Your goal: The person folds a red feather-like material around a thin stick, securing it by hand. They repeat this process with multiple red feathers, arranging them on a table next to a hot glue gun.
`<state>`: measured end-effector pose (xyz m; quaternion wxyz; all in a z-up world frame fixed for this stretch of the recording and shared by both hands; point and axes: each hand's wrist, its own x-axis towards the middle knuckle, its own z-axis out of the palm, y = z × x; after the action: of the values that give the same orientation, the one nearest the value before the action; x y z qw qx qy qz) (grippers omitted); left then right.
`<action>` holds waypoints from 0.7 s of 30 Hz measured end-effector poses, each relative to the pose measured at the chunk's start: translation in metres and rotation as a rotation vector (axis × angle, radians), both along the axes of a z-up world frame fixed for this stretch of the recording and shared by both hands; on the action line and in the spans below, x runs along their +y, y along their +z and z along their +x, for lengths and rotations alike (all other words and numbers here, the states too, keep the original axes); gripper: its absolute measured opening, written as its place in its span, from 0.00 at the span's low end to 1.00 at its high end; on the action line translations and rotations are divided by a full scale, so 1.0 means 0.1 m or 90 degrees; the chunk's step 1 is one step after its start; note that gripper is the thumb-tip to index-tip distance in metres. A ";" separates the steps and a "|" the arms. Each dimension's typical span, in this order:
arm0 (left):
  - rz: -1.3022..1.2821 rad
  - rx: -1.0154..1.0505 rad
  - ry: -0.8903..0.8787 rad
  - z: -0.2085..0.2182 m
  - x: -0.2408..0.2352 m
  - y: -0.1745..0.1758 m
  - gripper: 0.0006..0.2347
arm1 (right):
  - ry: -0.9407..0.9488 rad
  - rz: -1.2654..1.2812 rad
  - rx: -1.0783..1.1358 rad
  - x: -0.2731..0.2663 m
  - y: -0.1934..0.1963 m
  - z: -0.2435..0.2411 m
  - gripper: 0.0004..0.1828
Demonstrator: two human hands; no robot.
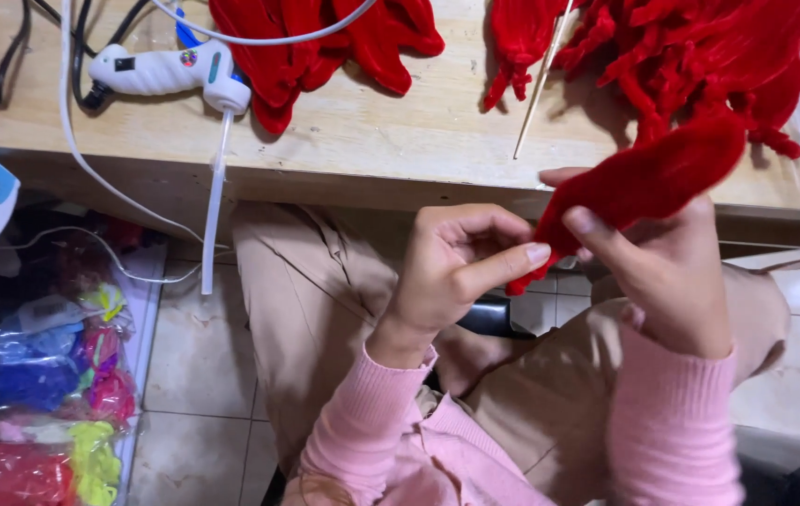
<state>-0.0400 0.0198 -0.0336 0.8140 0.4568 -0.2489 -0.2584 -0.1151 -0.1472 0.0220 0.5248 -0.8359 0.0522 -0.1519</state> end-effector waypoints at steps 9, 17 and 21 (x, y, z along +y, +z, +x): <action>0.077 -0.046 0.135 0.06 -0.16 -0.12 0.06 | 0.052 0.105 -0.025 -0.05 -0.11 0.36 0.07; 0.074 -0.082 0.045 0.01 -0.15 -0.12 0.07 | 0.122 0.141 -0.043 -0.13 -0.24 0.31 0.15; 0.060 -0.175 0.089 -0.05 -0.19 0.03 0.14 | 0.167 0.177 -0.006 -0.09 -0.20 0.29 0.17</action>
<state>-0.0449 0.0011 -0.0302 0.7661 0.5417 -0.3127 -0.1475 -0.0862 -0.1561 0.0020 0.6511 -0.7541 -0.0393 -0.0769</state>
